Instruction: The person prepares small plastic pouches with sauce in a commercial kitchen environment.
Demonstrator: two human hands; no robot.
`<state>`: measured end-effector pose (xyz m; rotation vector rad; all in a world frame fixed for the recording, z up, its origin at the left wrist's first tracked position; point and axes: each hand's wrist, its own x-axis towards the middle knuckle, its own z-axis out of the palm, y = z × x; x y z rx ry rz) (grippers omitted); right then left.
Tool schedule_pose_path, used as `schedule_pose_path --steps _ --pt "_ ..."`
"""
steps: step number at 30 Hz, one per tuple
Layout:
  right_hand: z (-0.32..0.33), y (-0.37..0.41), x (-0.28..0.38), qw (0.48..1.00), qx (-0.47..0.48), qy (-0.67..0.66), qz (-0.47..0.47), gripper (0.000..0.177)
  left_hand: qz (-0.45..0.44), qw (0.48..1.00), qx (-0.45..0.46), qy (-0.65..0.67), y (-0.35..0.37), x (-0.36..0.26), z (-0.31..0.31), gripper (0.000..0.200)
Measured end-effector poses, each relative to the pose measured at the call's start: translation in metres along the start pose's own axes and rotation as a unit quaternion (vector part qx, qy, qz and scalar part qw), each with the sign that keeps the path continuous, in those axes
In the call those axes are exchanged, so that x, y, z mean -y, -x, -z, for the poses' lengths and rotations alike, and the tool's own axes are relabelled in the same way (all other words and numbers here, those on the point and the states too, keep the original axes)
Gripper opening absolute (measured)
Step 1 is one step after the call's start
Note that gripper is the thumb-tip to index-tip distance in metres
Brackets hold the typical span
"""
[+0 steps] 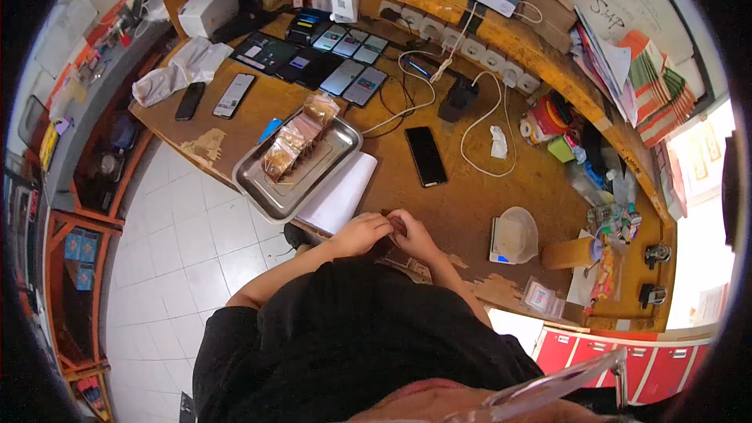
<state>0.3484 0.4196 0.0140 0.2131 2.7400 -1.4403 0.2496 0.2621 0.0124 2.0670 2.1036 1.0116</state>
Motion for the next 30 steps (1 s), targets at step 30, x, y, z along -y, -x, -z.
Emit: schedule_pose_path --steps 30 --pt "-0.171 -0.235 0.122 0.989 -0.053 0.064 0.121 0.019 0.522 0.706 -0.307 0.367 0.214 0.122 0.109 0.042"
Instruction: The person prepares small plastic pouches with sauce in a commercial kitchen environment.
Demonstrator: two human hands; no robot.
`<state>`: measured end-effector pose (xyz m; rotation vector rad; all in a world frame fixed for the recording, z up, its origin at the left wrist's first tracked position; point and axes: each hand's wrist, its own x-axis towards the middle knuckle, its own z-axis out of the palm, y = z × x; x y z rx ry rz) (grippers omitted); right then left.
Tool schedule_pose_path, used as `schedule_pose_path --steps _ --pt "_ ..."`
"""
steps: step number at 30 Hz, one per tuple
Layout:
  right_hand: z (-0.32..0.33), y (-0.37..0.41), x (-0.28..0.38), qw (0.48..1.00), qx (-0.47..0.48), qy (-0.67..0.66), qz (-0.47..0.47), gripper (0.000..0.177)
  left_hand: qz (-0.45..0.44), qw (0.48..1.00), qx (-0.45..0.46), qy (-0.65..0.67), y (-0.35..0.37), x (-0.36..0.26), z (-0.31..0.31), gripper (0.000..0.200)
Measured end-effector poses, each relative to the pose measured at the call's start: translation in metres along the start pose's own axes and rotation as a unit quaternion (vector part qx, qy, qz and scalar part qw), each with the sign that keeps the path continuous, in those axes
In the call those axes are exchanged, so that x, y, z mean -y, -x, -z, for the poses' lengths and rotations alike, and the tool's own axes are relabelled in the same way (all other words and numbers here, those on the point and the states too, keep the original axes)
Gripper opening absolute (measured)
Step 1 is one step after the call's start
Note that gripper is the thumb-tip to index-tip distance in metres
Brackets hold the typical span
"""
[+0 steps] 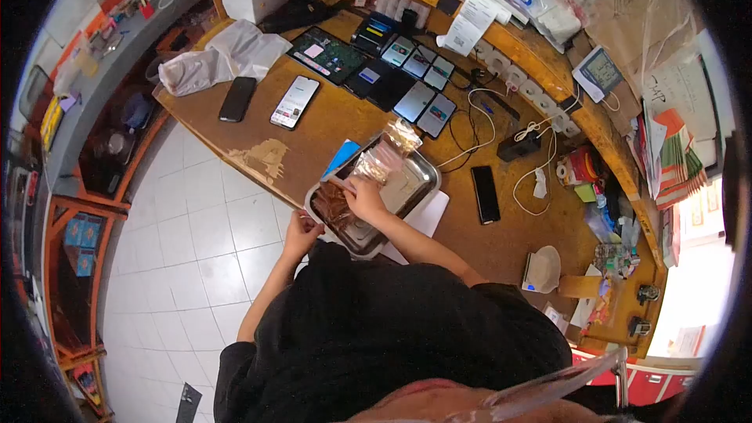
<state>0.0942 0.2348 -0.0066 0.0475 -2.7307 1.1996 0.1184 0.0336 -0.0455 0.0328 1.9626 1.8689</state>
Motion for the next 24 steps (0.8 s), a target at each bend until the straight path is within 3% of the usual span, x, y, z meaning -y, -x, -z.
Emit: schedule_pose_path --steps 2,4,5,7,8,9,11,12,13,16,19,21,23,24 --pt "0.005 -0.002 0.01 1.0 -0.016 0.005 -0.01 0.02 0.014 1.0 0.025 0.006 -0.005 -0.001 0.006 0.044" --pt "0.006 0.004 0.013 0.999 -0.032 0.015 -0.03 0.02 -0.052 0.986 -0.02 -0.155 0.0 -0.019 0.002 0.058" --pt "0.006 0.008 0.016 0.998 -0.037 0.019 -0.039 0.02 -0.051 0.987 -0.009 -0.155 0.002 -0.032 0.001 0.058" --pt "0.011 0.018 0.031 0.992 -0.051 -0.116 0.002 0.019 -0.28 0.895 -0.067 -0.341 0.001 -0.058 0.0 0.072" --pt "0.008 0.023 0.031 0.989 -0.062 -0.128 0.024 0.018 -0.289 0.91 -0.013 -0.298 -0.004 -0.06 0.001 0.086" --pt "0.007 0.025 0.028 0.99 -0.069 -0.124 0.017 0.018 -0.291 0.91 -0.002 -0.296 -0.01 -0.064 -0.001 0.086" --pt "0.002 0.03 0.023 0.99 -0.026 -0.138 0.02 0.021 -0.381 0.86 0.039 -0.337 -0.022 -0.074 -0.007 0.096" --pt "-0.007 0.032 0.008 0.997 -0.034 -0.04 0.052 0.035 -0.367 0.853 0.055 -0.366 -0.031 -0.058 -0.011 0.105" --pt "-0.008 0.031 0.01 0.997 -0.043 -0.038 0.046 0.035 -0.372 0.851 0.065 -0.366 -0.034 -0.051 -0.016 0.105" --pt "-0.003 0.025 0.015 0.994 -0.09 -0.058 -0.009 0.064 -0.291 0.846 0.066 -0.443 -0.04 -0.046 -0.03 0.111" --pt "0.019 0.026 0.033 0.991 -0.13 0.022 -0.015 0.065 -0.256 0.833 0.096 -0.482 -0.042 -0.061 -0.033 0.112" --pt "0.016 0.035 0.027 0.989 -0.13 0.047 -0.055 0.068 -0.29 0.828 0.065 -0.474 -0.038 -0.069 -0.037 0.111" --pt "0.004 0.04 0.017 0.955 -0.263 0.105 -0.086 0.073 -0.322 0.824 0.027 -0.465 -0.037 -0.073 -0.045 0.111" --pt "-0.002 0.039 0.013 0.96 -0.257 0.034 -0.102 0.076 -0.297 0.795 0.046 -0.527 -0.036 -0.07 -0.05 0.106"
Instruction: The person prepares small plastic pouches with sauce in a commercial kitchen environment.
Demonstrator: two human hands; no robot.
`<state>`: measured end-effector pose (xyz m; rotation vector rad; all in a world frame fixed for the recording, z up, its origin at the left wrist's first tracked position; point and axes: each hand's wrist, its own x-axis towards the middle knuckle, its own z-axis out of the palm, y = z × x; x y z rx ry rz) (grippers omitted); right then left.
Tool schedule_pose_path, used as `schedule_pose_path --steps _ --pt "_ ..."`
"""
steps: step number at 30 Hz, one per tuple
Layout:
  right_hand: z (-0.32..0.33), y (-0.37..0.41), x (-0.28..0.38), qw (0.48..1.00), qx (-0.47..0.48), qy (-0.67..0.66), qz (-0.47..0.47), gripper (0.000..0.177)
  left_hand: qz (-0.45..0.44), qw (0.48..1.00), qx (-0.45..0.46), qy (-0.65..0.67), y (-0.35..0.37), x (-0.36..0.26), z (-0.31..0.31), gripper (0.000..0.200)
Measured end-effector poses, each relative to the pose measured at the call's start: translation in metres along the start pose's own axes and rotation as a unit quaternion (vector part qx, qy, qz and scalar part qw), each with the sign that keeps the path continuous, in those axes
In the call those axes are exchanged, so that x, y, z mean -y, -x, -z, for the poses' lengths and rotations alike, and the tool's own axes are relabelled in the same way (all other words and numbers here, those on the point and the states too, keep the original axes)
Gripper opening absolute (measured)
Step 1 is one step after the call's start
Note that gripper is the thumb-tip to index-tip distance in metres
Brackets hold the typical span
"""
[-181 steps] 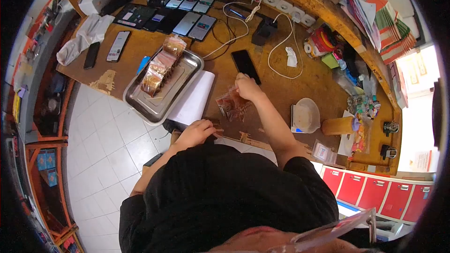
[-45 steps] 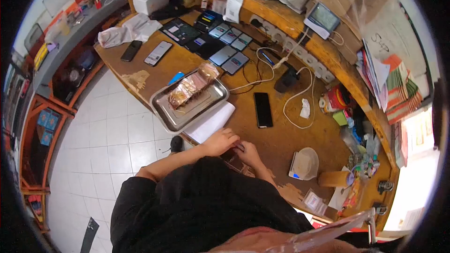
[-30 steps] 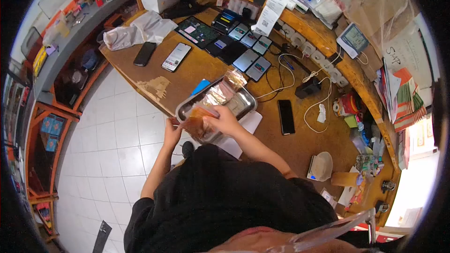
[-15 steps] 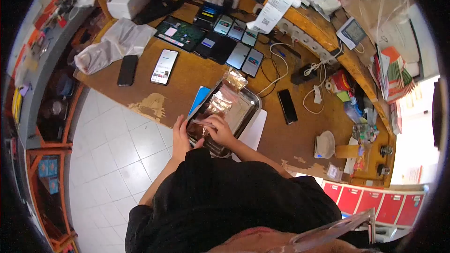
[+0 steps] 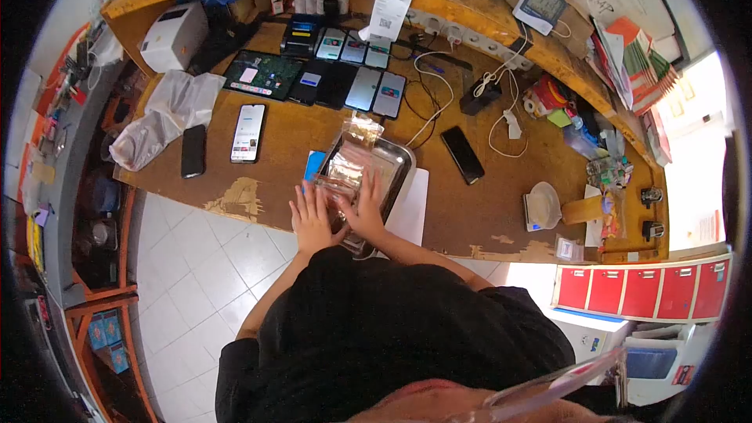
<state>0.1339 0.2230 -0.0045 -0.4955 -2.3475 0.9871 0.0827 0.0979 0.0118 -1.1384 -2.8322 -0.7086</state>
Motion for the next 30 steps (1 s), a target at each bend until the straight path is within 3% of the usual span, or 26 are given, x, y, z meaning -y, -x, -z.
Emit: schedule_pose_path --steps 1,3,5,7,8,9,11,12,13,14,15,17,18,19,21,22,24,25,27,28,30 --pt "-0.01 0.0 -0.01 1.0 0.0 -0.004 0.003 0.076 0.005 0.997 0.049 -0.058 0.0 -0.001 -0.004 0.102" --pt "-0.022 0.001 -0.02 0.985 0.134 -0.104 0.003 0.077 0.006 0.997 0.054 -0.064 0.002 0.001 -0.009 0.095" --pt "-0.019 -0.002 -0.024 0.975 0.15 -0.162 -0.03 0.077 -0.012 0.998 0.05 -0.021 0.0 0.002 -0.005 0.094" --pt "-0.014 -0.008 -0.028 0.993 0.045 -0.107 -0.007 0.076 0.003 0.999 0.037 -0.028 0.0 0.001 0.001 0.093" --pt "-0.013 -0.014 -0.031 0.993 0.009 -0.114 0.003 0.072 0.044 0.999 -0.012 0.007 0.003 0.006 -0.004 0.092" --pt "-0.016 -0.021 -0.037 0.993 0.014 -0.117 0.007 0.072 0.085 0.994 -0.06 0.041 0.006 0.009 -0.006 0.091" --pt "-0.025 -0.036 -0.047 0.976 0.115 -0.168 -0.073 0.071 0.092 0.993 -0.059 0.049 0.014 0.015 -0.007 0.084" --pt "-0.025 -0.042 -0.045 0.964 0.092 -0.225 -0.107 0.071 0.077 0.988 -0.07 0.117 0.016 0.022 -0.011 0.078" --pt "-0.019 -0.044 -0.041 0.963 0.101 -0.231 -0.099 0.071 0.06 0.978 -0.083 0.183 0.015 0.025 -0.008 0.073" --pt "-0.008 -0.046 -0.039 0.976 0.072 -0.193 -0.077 0.071 0.096 0.964 -0.136 0.207 0.016 0.023 -0.008 0.055" --pt "0.004 -0.047 -0.038 0.985 0.042 -0.157 -0.054 0.071 0.103 0.964 -0.147 0.197 0.019 0.026 -0.008 0.055" --pt "0.032 -0.029 -0.046 0.997 -0.02 -0.074 0.026 0.07 0.224 0.963 -0.031 0.149 0.028 0.037 -0.008 0.041" --pt "0.048 -0.019 -0.053 0.997 -0.02 -0.069 0.028 0.069 0.199 0.967 -0.082 0.138 0.032 0.032 -0.006 0.033" --pt "0.063 -0.01 -0.06 0.997 -0.019 -0.063 0.032 0.069 0.157 0.975 -0.11 0.113 0.041 0.041 -0.012 0.039" --pt "0.091 0.008 -0.065 0.998 0.047 -0.047 0.003 0.068 0.247 0.938 -0.04 0.238 0.052 0.035 -0.002 0.047" --pt "0.095 0.021 -0.084 0.994 0.082 -0.071 -0.026 0.066 0.259 0.935 -0.062 0.235 0.06 0.038 -0.003 0.047" --pt "0.101 0.031 -0.115 0.968 0.19 -0.155 -0.049 0.058 0.264 0.878 -0.023 0.398 0.075 0.047 -0.012 0.047" --pt "0.101 0.031 -0.12 0.965 0.206 -0.159 -0.03 0.058 0.274 0.875 -0.047 0.397 0.08 0.046 -0.01 0.047" --pt "0.098 0.022 -0.12 0.948 0.139 -0.261 -0.113 0.049 0.29 0.774 -0.016 0.563 0.092 0.043 0.001 0.042" --pt "0.093 0.009 -0.116 0.946 0.155 -0.268 -0.101 0.049 0.284 0.786 -0.057 0.546 0.097 0.036 0.009 0.036" --pt "0.084 -0.016 -0.109 0.969 0.026 -0.243 -0.018 0.04 0.369 0.799 -0.068 0.47 0.122 0.051 0.005 0.031"
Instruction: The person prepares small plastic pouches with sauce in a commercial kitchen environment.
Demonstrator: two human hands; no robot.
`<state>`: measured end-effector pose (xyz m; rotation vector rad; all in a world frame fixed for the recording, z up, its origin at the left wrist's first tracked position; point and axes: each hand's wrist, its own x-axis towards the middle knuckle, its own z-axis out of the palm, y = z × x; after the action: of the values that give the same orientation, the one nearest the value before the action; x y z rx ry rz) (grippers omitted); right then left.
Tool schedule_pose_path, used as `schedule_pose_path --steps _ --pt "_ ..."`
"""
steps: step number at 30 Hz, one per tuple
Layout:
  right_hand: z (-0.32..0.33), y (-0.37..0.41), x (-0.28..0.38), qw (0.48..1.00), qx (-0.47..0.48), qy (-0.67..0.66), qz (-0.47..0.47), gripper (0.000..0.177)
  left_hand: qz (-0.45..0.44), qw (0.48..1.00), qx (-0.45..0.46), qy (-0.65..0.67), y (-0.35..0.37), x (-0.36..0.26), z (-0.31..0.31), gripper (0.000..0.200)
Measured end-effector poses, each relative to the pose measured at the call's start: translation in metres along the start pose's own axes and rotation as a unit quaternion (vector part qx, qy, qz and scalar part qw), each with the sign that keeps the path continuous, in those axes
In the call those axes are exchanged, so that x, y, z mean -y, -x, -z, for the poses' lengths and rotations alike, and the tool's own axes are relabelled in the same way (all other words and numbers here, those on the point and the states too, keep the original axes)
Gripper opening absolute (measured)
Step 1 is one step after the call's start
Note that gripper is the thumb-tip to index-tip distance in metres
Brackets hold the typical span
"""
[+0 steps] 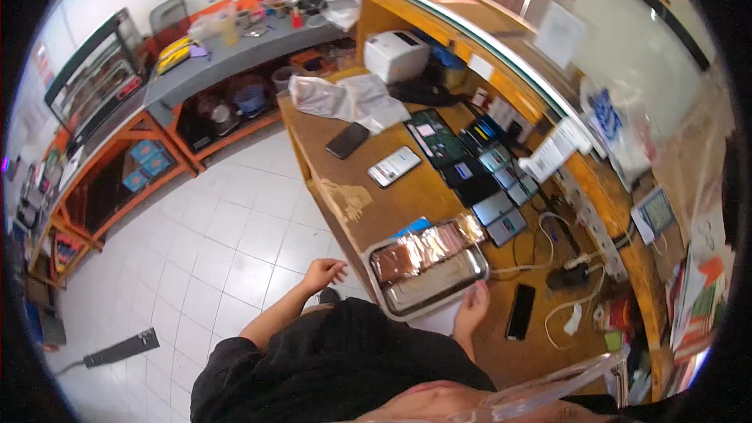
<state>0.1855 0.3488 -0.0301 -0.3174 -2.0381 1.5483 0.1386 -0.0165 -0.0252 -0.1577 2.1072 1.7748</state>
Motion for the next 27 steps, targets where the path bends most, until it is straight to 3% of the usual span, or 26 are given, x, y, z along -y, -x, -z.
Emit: schedule_pose_path --steps 1,3,4,6,7,8,9,10,11,12,13,14,15,17,19,21,23,25,26,27 --pt "-0.004 -0.014 0.005 1.0 0.013 -0.006 0.005 0.04 0.06 0.997 -0.034 -0.039 0.006 0.008 0.013 0.032" --pt "-0.017 -0.044 0.022 0.984 0.026 0.175 0.029 0.035 0.069 0.975 -0.126 -0.169 0.016 0.047 0.046 0.039" --pt "-0.033 -0.057 0.033 0.984 0.036 0.17 0.042 0.035 0.018 0.963 -0.18 -0.199 0.018 0.099 0.068 0.047" --pt "-0.074 -0.079 0.056 0.91 -0.094 0.384 0.127 0.033 0.105 0.929 -0.223 -0.277 0.044 0.175 0.112 0.037" --pt "-0.096 -0.087 0.068 0.911 -0.087 0.378 0.138 0.033 0.093 0.864 -0.198 -0.454 0.061 0.235 0.135 0.027" --pt "-0.12 -0.094 0.08 0.969 -0.021 0.216 0.114 0.033 0.269 0.844 -0.151 -0.439 0.08 0.258 0.154 0.022" --pt "-0.149 -0.099 0.089 0.994 0.048 0.049 0.084 0.033 0.295 0.749 0.094 -0.586 0.101 0.269 0.173 0.02" --pt "-0.186 -0.103 0.093 0.984 0.07 0.005 0.161 0.029 0.32 0.768 0.028 -0.554 0.124 0.294 0.187 0.022" --pt "-0.217 -0.102 0.101 0.983 0.076 0.0 0.169 0.029 0.369 0.785 0.003 -0.498 0.144 0.317 0.199 0.023" --pt "-0.249 -0.097 0.117 0.979 0.179 -0.075 0.061 0.028 0.368 0.788 -0.004 -0.493 0.159 0.308 0.205 0.023" --pt "-0.282 -0.09 0.134 0.948 0.278 -0.146 -0.053 0.027 0.435 0.805 -0.029 -0.402 0.171 0.305 0.217 0.028" --pt "-0.319 -0.083 0.15 0.951 0.288 -0.097 -0.056 0.024 0.496 0.81 -0.053 -0.307 0.176 0.3 0.237 0.035" --pt "-0.359 -0.079 0.149 0.955 0.29 -0.049 -0.031 0.018 0.532 0.781 -0.148 -0.291 0.174 0.342 0.249 0.031" --pt "-0.439 -0.071 0.159 0.942 0.295 0.006 0.158 0.025 0.497 0.805 -0.129 -0.298 0.135 0.36 0.296 0.031" --pt "-0.507 -0.062 0.196 0.927 0.328 0.038 0.176 0.035 0.422 0.848 -0.079 -0.311 0.117 0.35 0.337 0.036" --pt "-0.565 -0.06 0.229 0.919 0.354 0.043 0.166 0.036 0.354 0.866 -0.275 -0.222 0.075 0.341 0.377 0.044" --pt "-0.614 -0.063 0.231 0.909 0.363 0.047 0.198 0.033 0.328 0.884 -0.304 -0.134 0.036 0.278 0.423 0.044" --pt "-0.653 -0.079 0.22 0.913 0.346 0.068 0.206 0.028 0.277 0.901 -0.281 -0.183 -0.012 0.252 0.467 0.039" --pt "-0.671 -0.09 0.21 0.914 0.32 0.06 0.241 0.025 0.277 0.9 -0.278 -0.188 -0.036 0.283 0.49 0.039" --pt "-0.691 -0.102 0.199 0.914 0.292 0.051 0.276 0.024 0.257 0.891 -0.254 -0.275 -0.07 0.312 0.514 0.034"
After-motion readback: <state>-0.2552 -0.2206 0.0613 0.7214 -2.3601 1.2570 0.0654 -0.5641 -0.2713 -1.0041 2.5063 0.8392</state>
